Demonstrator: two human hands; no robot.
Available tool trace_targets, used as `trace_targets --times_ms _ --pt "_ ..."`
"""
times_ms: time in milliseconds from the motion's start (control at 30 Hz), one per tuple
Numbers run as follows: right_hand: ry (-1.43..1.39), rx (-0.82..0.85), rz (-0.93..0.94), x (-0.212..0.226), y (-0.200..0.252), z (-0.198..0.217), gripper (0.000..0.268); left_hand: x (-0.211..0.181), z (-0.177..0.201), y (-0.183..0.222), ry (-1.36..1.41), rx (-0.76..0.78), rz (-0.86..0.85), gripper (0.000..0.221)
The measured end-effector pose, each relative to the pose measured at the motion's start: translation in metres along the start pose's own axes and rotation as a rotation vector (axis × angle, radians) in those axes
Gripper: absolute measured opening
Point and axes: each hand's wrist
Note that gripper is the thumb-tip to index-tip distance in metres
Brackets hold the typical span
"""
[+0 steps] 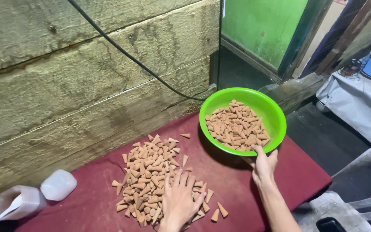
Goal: Dumping a bowl of incense cones onto a table and spreading them out for sorting or drying
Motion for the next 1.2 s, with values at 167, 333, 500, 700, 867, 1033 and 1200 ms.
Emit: trace_targets --times_ms 167,333,500,700,867,1033,1200 --pt "0.040 0.154 -0.122 -0.005 0.046 0.038 0.028 -0.006 0.009 0.006 0.008 -0.012 -0.009 0.064" --pt "1.144 0.551 0.708 -0.076 0.105 0.113 0.039 -0.029 0.038 0.020 0.260 0.175 -0.198 0.083" --pt "1.062 0.763 0.767 -0.119 0.110 0.141 0.032 -0.037 0.018 0.063 0.348 0.112 -0.442 0.079" --pt "0.945 0.826 0.696 -0.087 0.145 0.106 0.021 -0.026 -0.005 0.096 0.200 0.002 -0.358 0.100" --pt "0.976 0.863 0.679 -0.086 0.159 0.094 0.024 -0.010 -0.004 0.108 0.052 -0.176 -0.355 0.061" --pt "0.939 0.772 1.009 -0.095 0.168 0.085 0.047 -0.001 -0.008 0.125 0.116 -0.244 -0.239 0.054" --pt "0.992 0.924 1.002 -0.109 0.160 0.081 0.068 0.004 0.000 0.148 0.115 -0.312 -0.109 0.060"
Point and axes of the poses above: each hand's wrist, its own y-axis away from the middle knuckle, its own z-axis out of the back of the hand, x = y × z, and after that the axes turned 2 degrees about z, right-handed
